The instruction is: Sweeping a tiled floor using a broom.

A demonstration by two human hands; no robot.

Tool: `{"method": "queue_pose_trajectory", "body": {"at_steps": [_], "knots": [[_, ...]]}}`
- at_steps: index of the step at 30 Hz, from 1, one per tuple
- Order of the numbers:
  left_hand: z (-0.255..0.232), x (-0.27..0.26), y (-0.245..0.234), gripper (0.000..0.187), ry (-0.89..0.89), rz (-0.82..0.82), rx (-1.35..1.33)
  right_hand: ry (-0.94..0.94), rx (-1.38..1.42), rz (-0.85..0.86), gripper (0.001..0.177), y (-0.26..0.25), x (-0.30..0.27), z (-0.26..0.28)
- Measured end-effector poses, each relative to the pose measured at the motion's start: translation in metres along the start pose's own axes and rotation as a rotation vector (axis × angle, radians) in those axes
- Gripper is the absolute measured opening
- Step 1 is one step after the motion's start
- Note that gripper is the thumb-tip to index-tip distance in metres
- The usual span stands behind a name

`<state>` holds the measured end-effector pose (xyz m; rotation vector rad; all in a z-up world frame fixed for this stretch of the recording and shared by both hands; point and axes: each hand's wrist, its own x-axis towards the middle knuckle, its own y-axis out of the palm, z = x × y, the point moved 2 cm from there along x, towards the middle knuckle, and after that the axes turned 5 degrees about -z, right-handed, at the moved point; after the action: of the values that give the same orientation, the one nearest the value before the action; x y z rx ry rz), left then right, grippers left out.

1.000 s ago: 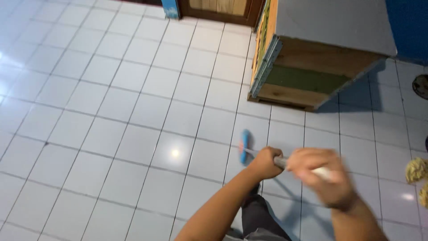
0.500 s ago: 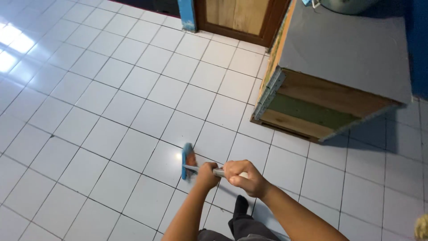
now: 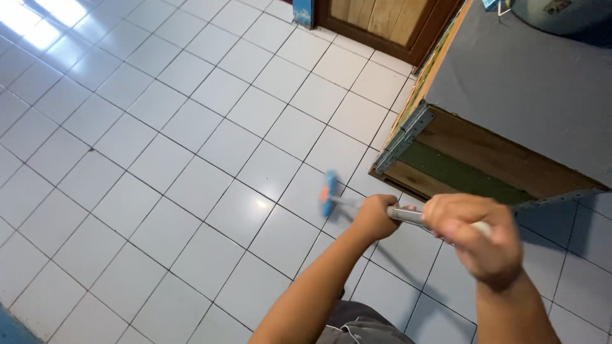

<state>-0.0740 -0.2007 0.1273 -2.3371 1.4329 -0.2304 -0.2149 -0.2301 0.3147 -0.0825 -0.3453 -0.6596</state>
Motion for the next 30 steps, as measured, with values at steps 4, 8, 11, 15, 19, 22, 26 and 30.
{"method": "queue_pose_trajectory", "body": {"at_steps": [4,8,11,15,19,22,26,30], "knots": [[0.08,0.024,0.047,0.02,0.27,0.005,-0.052,0.065,-0.302,0.224,0.023,0.025,0.011,-0.038],[0.109,0.013,0.022,0.024,0.014,0.062,0.004,0.132,-0.086,0.3,0.022,0.032,0.01,-0.057],[0.167,0.007,-0.004,0.031,-0.054,-0.062,0.177,0.156,0.03,0.314,0.021,0.034,0.011,-0.094],[0.247,0.01,-0.06,0.033,-0.085,-0.187,0.321,0.302,0.06,0.327,0.014,0.063,0.016,-0.18],[0.264,0.038,-0.107,0.032,-0.113,-0.191,0.448,0.343,0.057,0.332,0.014,0.083,0.037,-0.223],[0.244,0.081,-0.119,0.029,-0.001,-0.31,0.479,0.278,0.038,0.32,0.018,0.069,0.084,-0.219],[0.152,0.146,-0.122,0.038,0.034,-0.373,0.262,0.132,0.052,0.312,0.02,0.038,0.172,-0.145],[0.069,0.2,-0.106,0.025,0.236,-0.327,0.025,0.008,-0.028,0.323,0.024,0.023,0.245,-0.067]]}}
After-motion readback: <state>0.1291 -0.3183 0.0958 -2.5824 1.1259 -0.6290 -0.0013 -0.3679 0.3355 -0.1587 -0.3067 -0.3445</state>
